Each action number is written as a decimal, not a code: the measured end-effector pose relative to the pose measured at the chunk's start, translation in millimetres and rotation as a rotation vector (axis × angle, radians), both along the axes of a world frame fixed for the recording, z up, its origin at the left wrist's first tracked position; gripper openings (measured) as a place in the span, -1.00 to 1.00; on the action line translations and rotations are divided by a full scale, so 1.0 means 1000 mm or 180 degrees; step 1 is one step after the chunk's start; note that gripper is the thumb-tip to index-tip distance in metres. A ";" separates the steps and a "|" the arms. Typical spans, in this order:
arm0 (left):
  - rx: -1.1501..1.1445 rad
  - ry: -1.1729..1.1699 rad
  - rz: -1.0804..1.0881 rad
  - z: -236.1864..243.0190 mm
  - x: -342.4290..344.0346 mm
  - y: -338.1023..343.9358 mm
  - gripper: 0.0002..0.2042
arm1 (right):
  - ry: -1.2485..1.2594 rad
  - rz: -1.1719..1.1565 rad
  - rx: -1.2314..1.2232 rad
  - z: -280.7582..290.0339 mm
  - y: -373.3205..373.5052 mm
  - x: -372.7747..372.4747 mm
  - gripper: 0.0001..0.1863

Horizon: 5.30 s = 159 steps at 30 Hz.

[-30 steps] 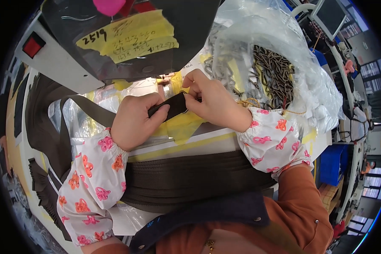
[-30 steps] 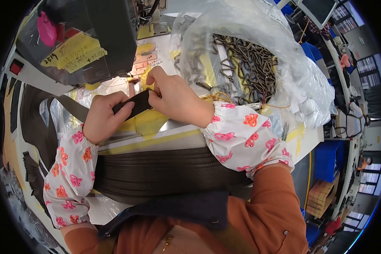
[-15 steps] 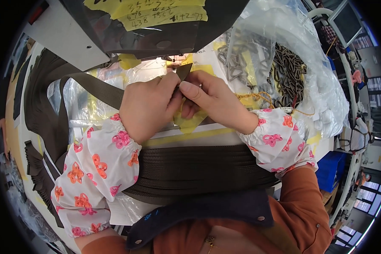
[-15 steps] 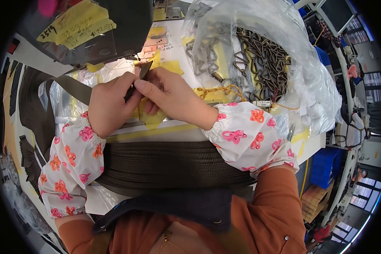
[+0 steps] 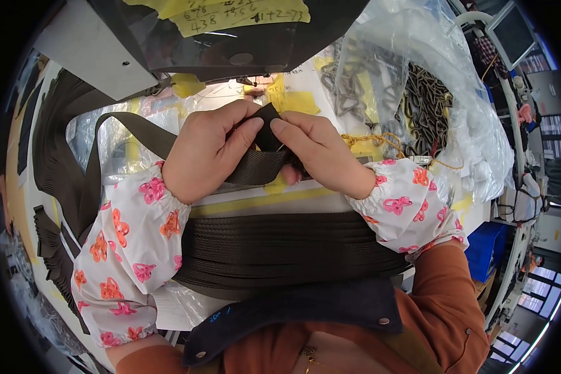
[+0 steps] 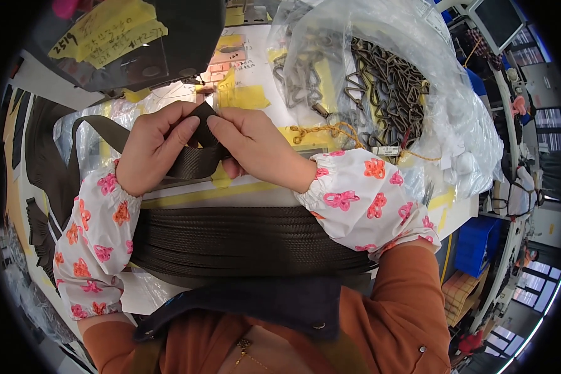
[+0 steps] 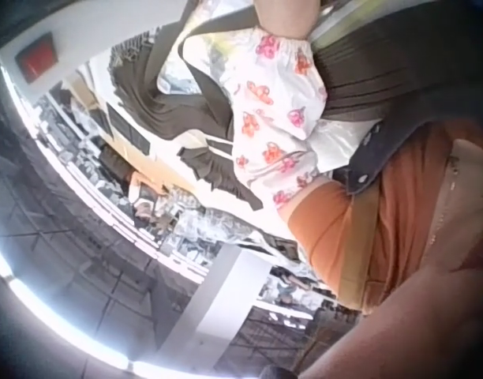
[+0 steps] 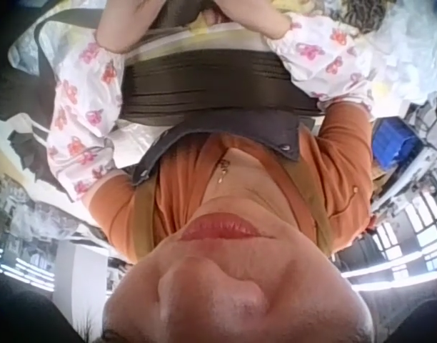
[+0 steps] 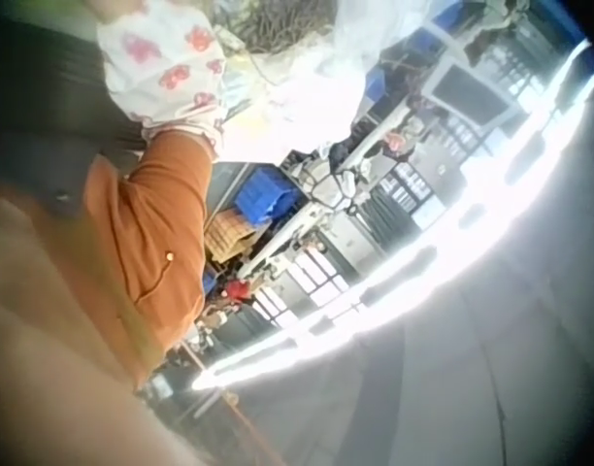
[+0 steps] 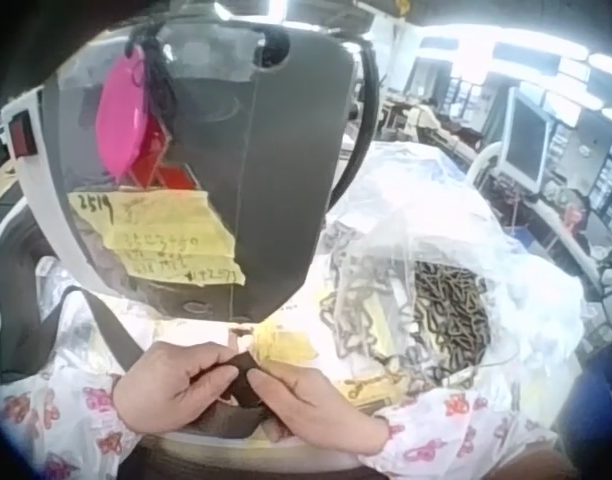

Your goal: Attaching metal buckles to straps using a sewing machine.

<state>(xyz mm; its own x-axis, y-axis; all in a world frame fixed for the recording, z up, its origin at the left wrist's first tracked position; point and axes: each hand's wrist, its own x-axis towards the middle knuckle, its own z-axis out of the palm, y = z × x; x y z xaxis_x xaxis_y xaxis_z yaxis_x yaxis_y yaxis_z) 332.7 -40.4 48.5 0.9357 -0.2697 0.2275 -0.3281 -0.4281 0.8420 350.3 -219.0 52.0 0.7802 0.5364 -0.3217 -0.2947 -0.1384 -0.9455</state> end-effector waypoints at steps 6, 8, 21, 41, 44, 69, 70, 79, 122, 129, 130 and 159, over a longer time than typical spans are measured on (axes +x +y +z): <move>0.2830 -0.1632 -0.0111 0.010 -0.013 -0.008 -0.63 | -0.0061 0.0017 0.0134 -0.006 0.002 0.003 -0.68; 0.2880 -0.1968 -0.0009 0.004 -0.012 -0.016 -0.57 | 0.0015 -0.0171 0.0344 -0.010 0.000 0.002 -0.66; -0.0178 0.0750 -0.0167 -0.004 0.005 0.005 -0.77 | -0.1436 -0.0271 -0.0192 -0.017 0.007 -0.002 -0.69; 0.0359 -0.0113 -0.0303 0.004 0.001 0.002 -0.81 | -0.2328 -0.0282 -0.0109 -0.016 0.002 0.003 -0.78; 0.0576 -0.0470 -0.0172 0.003 0.000 0.002 -0.82 | -0.2322 -0.0246 -0.0180 -0.013 0.004 0.003 -0.79; 0.1774 -0.2589 -0.0103 -0.004 0.019 0.016 -0.77 | 0.1134 0.0225 0.1083 -0.006 -0.015 0.034 -0.72; 0.2147 -0.2558 0.0014 -0.005 0.019 0.015 -0.74 | 0.1119 0.0013 0.1463 -0.008 -0.017 0.034 -0.73; 0.2912 -0.2112 -0.0098 -0.017 0.020 0.006 -0.65 | -0.2721 -0.0419 -0.0513 -0.038 -0.021 0.057 -0.55; 0.3587 -0.2318 -0.0290 0.015 -0.012 -0.005 -0.62 | -0.5586 0.0338 -0.1939 -0.042 -0.006 0.031 -0.75; 0.2994 -0.1714 -0.0049 -0.004 -0.006 0.029 -0.66 | -0.5435 0.0570 -0.2125 -0.037 -0.003 0.027 -0.70; 0.2991 -0.1742 -0.0057 -0.001 -0.010 0.028 -0.66 | -0.5500 0.0497 -0.2016 -0.042 -0.006 0.030 -0.74; 0.2447 -0.1897 -0.0474 -0.013 0.016 0.026 -0.62 | -0.5593 0.0394 -0.2119 -0.033 -0.007 0.037 -0.74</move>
